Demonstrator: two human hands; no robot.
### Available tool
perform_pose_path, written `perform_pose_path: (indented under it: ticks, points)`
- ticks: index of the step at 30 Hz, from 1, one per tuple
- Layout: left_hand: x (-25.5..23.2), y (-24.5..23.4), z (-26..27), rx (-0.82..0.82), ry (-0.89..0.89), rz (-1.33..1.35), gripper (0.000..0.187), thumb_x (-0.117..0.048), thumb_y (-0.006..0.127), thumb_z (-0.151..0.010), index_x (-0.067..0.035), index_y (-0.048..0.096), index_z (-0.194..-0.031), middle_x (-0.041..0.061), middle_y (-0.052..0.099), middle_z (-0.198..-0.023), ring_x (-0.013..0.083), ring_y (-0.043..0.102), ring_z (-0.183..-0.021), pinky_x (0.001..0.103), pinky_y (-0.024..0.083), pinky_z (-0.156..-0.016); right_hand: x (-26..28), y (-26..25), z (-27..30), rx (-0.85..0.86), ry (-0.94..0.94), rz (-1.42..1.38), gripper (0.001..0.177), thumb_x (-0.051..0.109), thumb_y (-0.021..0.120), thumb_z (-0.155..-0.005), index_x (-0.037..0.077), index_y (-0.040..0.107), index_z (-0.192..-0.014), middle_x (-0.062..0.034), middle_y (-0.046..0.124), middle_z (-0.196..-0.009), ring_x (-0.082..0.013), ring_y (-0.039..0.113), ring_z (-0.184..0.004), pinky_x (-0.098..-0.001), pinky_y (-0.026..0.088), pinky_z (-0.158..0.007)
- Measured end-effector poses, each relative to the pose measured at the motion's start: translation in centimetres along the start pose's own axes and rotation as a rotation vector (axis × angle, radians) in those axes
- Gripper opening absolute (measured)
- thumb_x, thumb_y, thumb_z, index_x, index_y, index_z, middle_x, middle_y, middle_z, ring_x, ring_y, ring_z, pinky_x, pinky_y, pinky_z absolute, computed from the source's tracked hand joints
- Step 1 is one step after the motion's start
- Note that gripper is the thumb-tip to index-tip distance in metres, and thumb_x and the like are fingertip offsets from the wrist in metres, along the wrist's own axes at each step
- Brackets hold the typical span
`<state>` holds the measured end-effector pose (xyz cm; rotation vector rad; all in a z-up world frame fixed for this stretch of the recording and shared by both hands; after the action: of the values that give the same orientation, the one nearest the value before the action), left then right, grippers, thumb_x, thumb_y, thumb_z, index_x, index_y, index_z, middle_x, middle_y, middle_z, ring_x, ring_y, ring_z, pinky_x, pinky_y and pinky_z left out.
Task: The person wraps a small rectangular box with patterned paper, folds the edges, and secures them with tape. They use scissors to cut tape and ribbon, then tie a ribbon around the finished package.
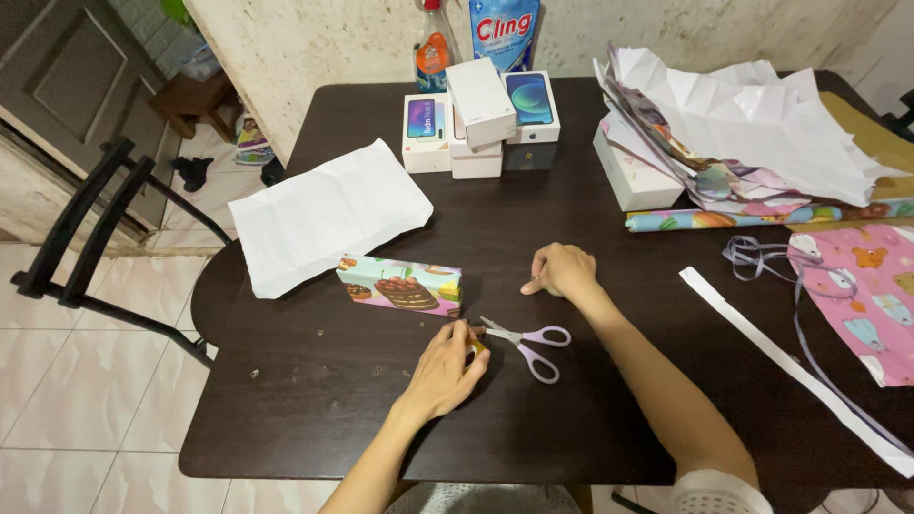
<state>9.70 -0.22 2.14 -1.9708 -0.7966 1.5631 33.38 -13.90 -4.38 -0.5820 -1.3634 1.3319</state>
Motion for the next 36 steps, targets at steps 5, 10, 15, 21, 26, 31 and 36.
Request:
perform_pose_path:
  ticks: [5, 10, 15, 21, 26, 31, 36]
  points:
    - [0.1, 0.0, 0.1, 0.014, -0.031, -0.005, 0.036, -0.031, 0.057, -0.097, 0.001, 0.05, -0.111, 0.019, 0.069, -0.121, 0.0375, 0.06, -0.116, 0.047, 0.045, -0.1, -0.2, 0.5, -1.7, 0.009, -0.237, -0.301, 0.01, 0.023, 0.079, -0.08, 0.015, 0.081, -0.086, -0.0053, 0.08, -0.085, -0.0216, 0.078, -0.086, -0.0363, 0.059, -0.082]
    - [-0.1, -0.1, 0.0, 0.011, -0.032, -0.009, 0.038, -0.031, 0.057, -0.097, 0.002, 0.051, -0.115, 0.021, 0.067, -0.119, 0.0391, 0.059, -0.115, 0.047, 0.045, -0.1, 0.7, -0.1, -0.7, -0.168, -0.278, -0.035, 0.008, 0.016, 0.075, -0.085, 0.011, 0.079, -0.089, -0.0131, 0.077, -0.087, -0.0295, 0.074, -0.088, -0.0416, 0.057, -0.082]
    - [0.3, -0.1, 0.2, 0.016, -0.085, 0.006, 0.038, -0.032, 0.059, -0.095, 0.0, 0.053, -0.115, 0.021, 0.064, -0.115, 0.0398, 0.06, -0.111, 0.047, 0.046, -0.097, 2.6, -1.0, 1.7, -0.358, -0.366, 0.098, 0.009, 0.018, 0.074, -0.086, 0.011, 0.08, -0.085, -0.0116, 0.074, -0.082, -0.0306, 0.071, -0.084, -0.0484, 0.049, -0.08]
    - [-0.3, -0.2, 0.1, -0.009, -0.03, 0.005, 0.037, -0.032, 0.06, -0.096, -0.001, 0.053, -0.114, 0.02, 0.065, -0.113, 0.0399, 0.061, -0.108, 0.048, 0.046, -0.097, 4.1, -1.3, 5.0, -0.66, -0.494, 0.23, 0.013, 0.014, 0.07, -0.087, 0.015, 0.082, -0.091, -0.002, 0.073, -0.094, -0.0243, 0.064, -0.09, -0.0465, 0.041, -0.085]
    - [0.2, -0.1, 0.2, -0.009, -0.051, 0.007, 0.037, -0.033, 0.06, -0.096, -0.001, 0.052, -0.113, 0.021, 0.064, -0.113, 0.0402, 0.06, -0.109, 0.048, 0.046, -0.096, 1.6, -1.9, 3.7, -0.362, -0.337, -0.088, 0.03, 0.018, 0.063, -0.095, 0.016, 0.072, -0.124, -0.0077, 0.069, -0.112, -0.0307, 0.063, -0.106, -0.0463, 0.048, -0.091]
    - [0.8, -2.7, -0.1, -0.106, -0.099, 0.18, 0.032, -0.032, 0.055, -0.1, -0.003, 0.051, -0.113, 0.018, 0.067, -0.113, 0.0348, 0.064, -0.107, 0.047, 0.048, -0.094, 3.2, -4.6, 7.5, -0.263, -0.397, -0.348, 0.034, 0.017, 0.061, -0.095, 0.011, 0.067, -0.129, -0.0118, 0.064, -0.131, -0.0315, 0.062, -0.12, -0.0424, 0.048, -0.101]
    - [5.5, -6.8, 1.3, -0.213, -0.391, 0.484, 0.028, -0.03, 0.055, -0.102, -0.009, 0.063, -0.118, 0.021, 0.065, -0.096, 0.0333, 0.06, -0.08, 0.041, 0.048, -0.077, 9.0, -5.2, 12.6, -0.152, -0.549, -0.364, 0.026, 0.02, 0.068, -0.092, 0.012, 0.075, -0.115, -0.0066, 0.067, -0.132, -0.0254, 0.064, -0.122, -0.0392, 0.05, -0.103]
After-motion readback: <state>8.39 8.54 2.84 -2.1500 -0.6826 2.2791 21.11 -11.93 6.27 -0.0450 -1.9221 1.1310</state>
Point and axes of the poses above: each hand's wrist, its own z-axis away from the middle knuckle, its own y-axis out of the palm, x = y × z, the point moved 10 cm from there along -z, towards the middle knuckle
